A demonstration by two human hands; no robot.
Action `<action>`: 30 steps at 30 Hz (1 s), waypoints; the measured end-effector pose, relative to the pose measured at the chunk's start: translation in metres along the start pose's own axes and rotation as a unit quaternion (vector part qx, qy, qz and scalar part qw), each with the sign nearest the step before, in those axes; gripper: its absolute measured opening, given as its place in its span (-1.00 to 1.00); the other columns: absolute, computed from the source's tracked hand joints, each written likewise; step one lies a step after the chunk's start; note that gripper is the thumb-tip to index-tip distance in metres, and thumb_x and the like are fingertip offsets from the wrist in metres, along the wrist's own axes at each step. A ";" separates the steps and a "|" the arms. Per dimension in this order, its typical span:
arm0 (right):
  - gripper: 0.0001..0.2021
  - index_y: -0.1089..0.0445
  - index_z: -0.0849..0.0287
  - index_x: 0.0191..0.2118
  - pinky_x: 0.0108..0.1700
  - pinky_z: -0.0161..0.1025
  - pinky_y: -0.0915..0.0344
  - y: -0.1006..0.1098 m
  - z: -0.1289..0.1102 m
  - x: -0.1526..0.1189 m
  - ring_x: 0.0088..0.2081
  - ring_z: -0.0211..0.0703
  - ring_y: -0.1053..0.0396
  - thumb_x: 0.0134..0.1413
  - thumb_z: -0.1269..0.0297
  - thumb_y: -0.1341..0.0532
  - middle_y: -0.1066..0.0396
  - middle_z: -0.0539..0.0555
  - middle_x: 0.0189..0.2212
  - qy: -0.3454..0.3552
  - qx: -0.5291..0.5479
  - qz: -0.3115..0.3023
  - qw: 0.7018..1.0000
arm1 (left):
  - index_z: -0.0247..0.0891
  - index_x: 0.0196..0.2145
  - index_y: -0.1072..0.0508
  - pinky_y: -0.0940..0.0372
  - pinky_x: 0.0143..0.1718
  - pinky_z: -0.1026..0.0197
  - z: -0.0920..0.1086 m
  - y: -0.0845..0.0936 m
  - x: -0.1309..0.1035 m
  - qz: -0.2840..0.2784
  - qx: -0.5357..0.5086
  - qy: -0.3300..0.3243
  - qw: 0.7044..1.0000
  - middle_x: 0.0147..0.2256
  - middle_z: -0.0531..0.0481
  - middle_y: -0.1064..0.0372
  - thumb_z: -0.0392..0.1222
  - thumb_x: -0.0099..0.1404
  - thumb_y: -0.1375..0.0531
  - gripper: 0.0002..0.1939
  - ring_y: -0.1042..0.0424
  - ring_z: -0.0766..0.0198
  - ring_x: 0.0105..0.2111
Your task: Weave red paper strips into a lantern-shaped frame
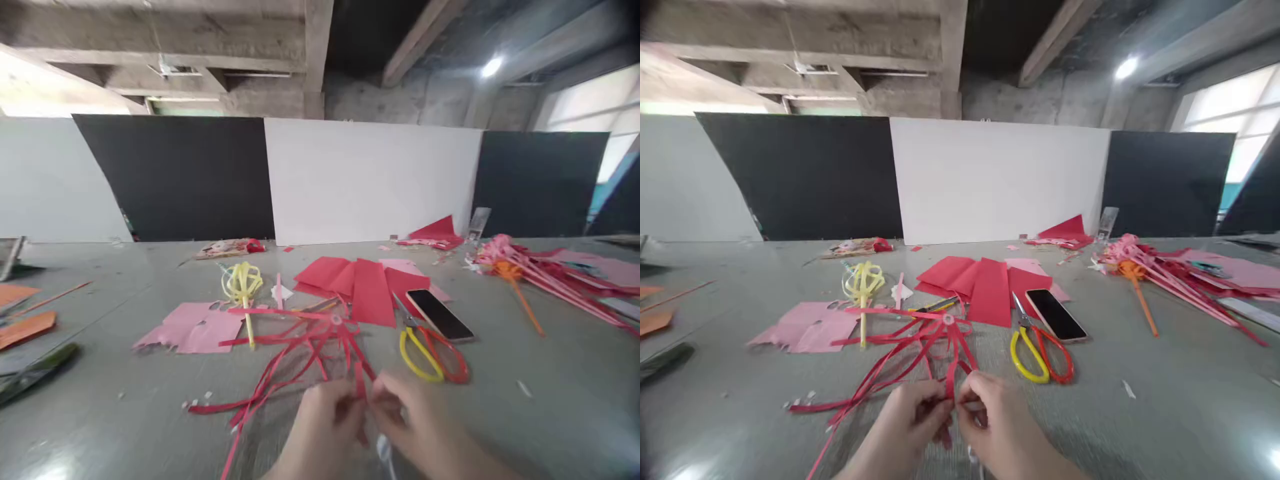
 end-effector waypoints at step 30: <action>-0.90 -0.17 0.10 -0.47 -0.58 -0.39 -0.14 0.052 -0.014 -0.016 -0.59 -0.31 -0.16 0.04 0.38 -0.03 -0.15 -0.07 -0.61 0.109 0.122 0.284 0.945 | -0.38 -0.61 -0.31 -0.22 -0.51 0.30 -0.015 0.012 0.017 -0.054 -0.198 0.132 0.970 -0.63 0.01 -0.30 -0.24 -0.04 -0.15 -0.87 -0.35 0.35 -0.60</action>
Point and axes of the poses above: each hand's wrist, its own x-axis towards the middle knuckle, its own y-axis out of the back of the hand, z = x × y, the point moved 6 cm from there along x, towards the middle knuckle
